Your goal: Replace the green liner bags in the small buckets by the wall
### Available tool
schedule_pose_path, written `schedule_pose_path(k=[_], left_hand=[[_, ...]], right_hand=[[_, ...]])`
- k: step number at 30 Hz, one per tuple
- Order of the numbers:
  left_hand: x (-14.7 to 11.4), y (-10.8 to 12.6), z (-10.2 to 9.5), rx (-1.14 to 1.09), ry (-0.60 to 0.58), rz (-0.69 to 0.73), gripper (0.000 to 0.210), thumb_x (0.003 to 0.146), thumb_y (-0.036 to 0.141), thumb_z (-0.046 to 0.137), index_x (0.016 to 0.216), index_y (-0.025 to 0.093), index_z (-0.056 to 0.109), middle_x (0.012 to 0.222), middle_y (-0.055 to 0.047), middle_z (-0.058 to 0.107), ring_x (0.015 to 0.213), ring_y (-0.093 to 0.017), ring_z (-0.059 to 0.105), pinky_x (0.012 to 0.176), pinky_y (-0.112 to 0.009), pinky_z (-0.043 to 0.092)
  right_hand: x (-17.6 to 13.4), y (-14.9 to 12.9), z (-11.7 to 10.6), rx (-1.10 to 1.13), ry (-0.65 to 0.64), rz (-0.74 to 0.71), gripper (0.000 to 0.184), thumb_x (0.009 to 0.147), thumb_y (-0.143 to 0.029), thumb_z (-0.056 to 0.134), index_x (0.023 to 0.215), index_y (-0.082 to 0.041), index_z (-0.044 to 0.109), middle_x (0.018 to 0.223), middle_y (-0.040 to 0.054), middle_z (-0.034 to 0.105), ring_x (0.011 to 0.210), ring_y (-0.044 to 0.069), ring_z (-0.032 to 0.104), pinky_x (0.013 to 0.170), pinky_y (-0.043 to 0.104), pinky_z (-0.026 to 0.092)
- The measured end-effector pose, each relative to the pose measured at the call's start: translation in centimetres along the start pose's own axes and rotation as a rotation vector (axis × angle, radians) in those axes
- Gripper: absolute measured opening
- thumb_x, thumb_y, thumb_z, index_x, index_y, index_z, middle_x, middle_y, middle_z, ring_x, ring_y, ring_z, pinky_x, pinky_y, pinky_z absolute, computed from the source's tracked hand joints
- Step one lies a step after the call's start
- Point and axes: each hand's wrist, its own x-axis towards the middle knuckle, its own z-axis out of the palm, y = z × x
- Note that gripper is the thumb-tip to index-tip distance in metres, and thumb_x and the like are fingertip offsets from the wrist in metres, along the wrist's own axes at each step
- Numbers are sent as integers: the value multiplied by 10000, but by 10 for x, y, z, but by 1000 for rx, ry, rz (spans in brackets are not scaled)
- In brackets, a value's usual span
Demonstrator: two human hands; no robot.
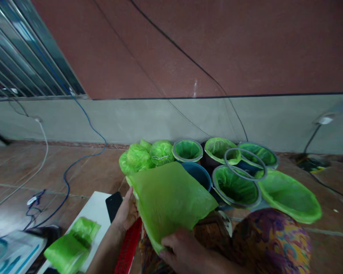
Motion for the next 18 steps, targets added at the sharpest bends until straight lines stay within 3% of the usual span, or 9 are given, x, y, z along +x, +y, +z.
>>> schedule_pose_path(k=[5,7,10,12,15,18], left_hand=[[-10,-22,-3,10,33,-9,293,613,284,783,859,158,684,731,-129,726,722,-318,717,636,-424,577],[-12,-30,-5,20,61,31,309,573,209,790,858,145,688,740,-130,733,716,-318,721,647,-427,582],[-21,-36,-8,34,55,85,318,526,169,802,826,140,699,722,-106,736,672,-298,721,639,-401,586],[-33,-35,-10,64,36,105,320,514,180,816,814,153,710,724,-91,739,656,-290,720,618,-386,585],[-51,-23,-20,139,25,116,329,504,222,842,806,178,720,730,-84,742,615,-289,709,565,-384,577],[-67,-10,-36,205,43,80,351,478,251,867,786,178,717,704,-85,736,565,-289,694,540,-395,574]], right_hand=[[8,-12,-13,133,-218,-217,324,855,-448,556,809,-185,740,694,0,713,535,95,518,509,211,289],[16,-4,-31,192,-149,-203,364,900,-458,499,868,-187,739,713,0,716,579,102,570,539,202,329],[39,24,-65,142,211,0,362,954,-373,420,1023,-160,706,902,61,731,791,154,648,692,234,408],[59,47,-84,24,362,123,358,942,-336,455,1162,-126,644,1123,125,681,1011,213,620,866,293,413],[86,78,-91,-86,343,310,511,919,-397,502,1338,-106,512,1314,200,544,1229,314,487,979,408,381],[102,99,-71,-66,260,418,598,916,-457,487,1407,-122,424,1406,216,443,1299,366,407,982,490,380]])
